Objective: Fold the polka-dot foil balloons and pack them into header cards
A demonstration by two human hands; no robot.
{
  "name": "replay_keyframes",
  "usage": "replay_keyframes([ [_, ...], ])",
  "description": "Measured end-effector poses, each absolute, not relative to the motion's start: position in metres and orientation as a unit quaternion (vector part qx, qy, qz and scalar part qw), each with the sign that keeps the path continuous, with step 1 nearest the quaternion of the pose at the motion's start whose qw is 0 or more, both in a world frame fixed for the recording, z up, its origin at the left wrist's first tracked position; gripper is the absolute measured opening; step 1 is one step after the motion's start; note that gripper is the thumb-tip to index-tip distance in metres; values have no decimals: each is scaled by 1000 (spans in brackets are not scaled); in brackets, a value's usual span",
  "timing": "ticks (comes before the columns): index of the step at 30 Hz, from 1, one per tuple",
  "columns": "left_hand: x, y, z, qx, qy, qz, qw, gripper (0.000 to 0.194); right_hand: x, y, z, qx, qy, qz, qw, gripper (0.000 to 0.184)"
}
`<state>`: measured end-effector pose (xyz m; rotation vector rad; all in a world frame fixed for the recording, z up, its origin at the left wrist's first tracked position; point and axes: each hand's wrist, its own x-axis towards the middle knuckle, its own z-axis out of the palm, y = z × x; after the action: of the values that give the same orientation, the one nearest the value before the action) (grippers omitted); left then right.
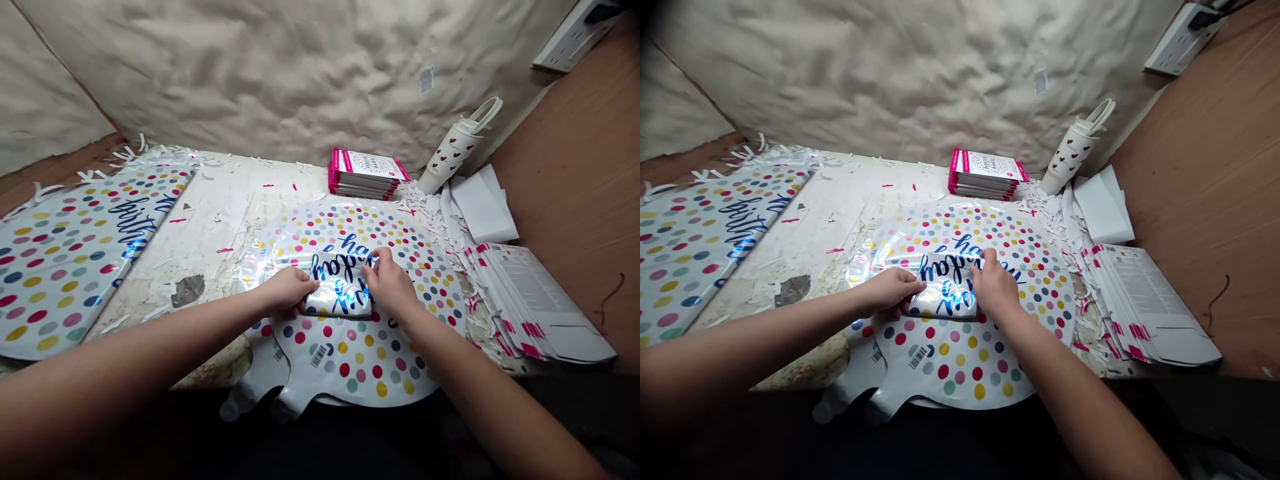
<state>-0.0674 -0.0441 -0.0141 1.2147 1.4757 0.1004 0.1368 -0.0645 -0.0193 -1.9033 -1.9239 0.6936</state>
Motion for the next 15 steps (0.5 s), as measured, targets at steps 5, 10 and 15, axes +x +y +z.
replay_keyframes([
  [5,-64,-43,-10,505,632,36,587,30,106,-77,-32,-521,-845,75,101,48],
  [10,-91,-53,12,435,625,143,632,27,107,-68,-44,-519,-842,146,30,63],
  [15,-85,-51,10,397,603,94,686,36,102,-69,-42,-513,-846,141,41,59],
])
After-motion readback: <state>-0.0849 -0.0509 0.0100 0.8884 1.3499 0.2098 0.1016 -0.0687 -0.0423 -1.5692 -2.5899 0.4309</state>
